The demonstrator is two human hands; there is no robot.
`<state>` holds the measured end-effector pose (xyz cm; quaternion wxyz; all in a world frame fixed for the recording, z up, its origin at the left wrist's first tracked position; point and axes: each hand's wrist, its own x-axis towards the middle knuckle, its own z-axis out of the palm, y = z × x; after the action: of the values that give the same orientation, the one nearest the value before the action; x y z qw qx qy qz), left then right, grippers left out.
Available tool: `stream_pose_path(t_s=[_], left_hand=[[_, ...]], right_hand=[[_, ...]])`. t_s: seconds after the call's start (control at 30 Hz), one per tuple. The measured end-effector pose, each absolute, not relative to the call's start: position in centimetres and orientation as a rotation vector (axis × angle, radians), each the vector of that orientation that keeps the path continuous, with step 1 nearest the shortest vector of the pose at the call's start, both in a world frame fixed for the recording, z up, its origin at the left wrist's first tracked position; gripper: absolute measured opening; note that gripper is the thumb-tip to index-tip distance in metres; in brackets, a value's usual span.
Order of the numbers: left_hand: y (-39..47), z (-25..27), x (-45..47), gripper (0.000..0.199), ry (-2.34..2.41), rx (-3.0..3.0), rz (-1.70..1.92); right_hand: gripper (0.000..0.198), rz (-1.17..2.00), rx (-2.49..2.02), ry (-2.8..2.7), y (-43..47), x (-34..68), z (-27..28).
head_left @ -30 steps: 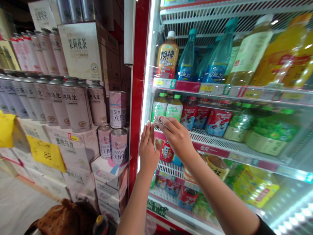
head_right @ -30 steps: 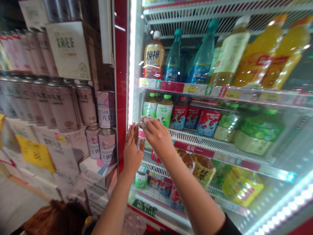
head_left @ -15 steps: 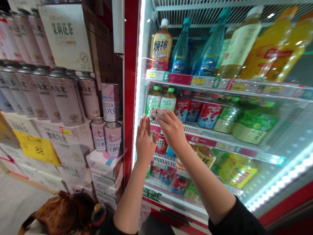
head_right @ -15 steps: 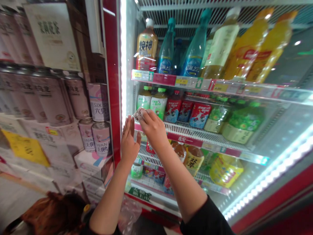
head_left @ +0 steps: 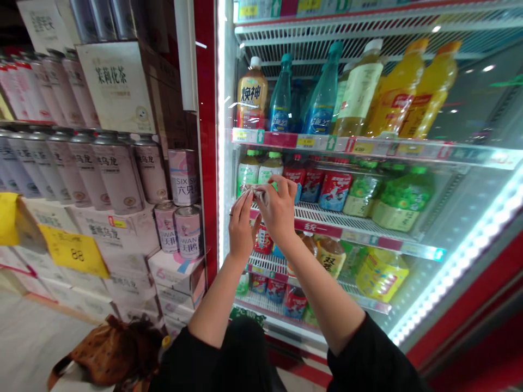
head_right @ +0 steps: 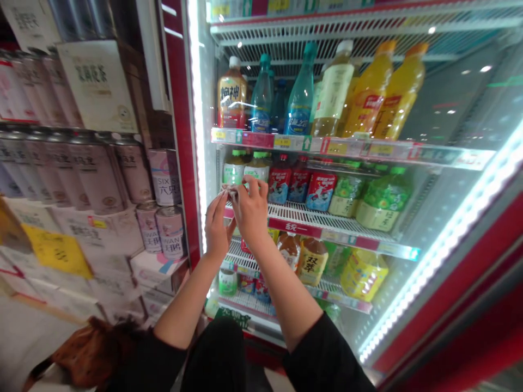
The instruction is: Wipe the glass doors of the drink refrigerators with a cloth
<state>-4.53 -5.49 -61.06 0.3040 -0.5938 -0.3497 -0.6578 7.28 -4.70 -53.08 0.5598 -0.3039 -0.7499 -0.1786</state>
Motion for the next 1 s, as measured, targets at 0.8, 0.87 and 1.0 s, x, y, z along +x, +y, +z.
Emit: stream_pose_path(t_s=[0.8,0.87,1.0], left_hand=[[-5.3,-58.6,-3.4,0.026,-1.039,-1.466,-1.892],[-5.2,-58.3,-2.8,0.019,-1.078,-1.411,-1.952],[-5.0,-58.1,-2.7,0.020,-1.048,-1.365,-1.910]], right_hand=[[0.069,-0.767,-0.744,-2.143,-6.2,18.6,-54.6],[0.074,-0.836,-0.769,-2.138,-5.8,19.9,-55.3],[0.079,-0.902,-0.780,-2.117,-4.9,20.9,-56.5]])
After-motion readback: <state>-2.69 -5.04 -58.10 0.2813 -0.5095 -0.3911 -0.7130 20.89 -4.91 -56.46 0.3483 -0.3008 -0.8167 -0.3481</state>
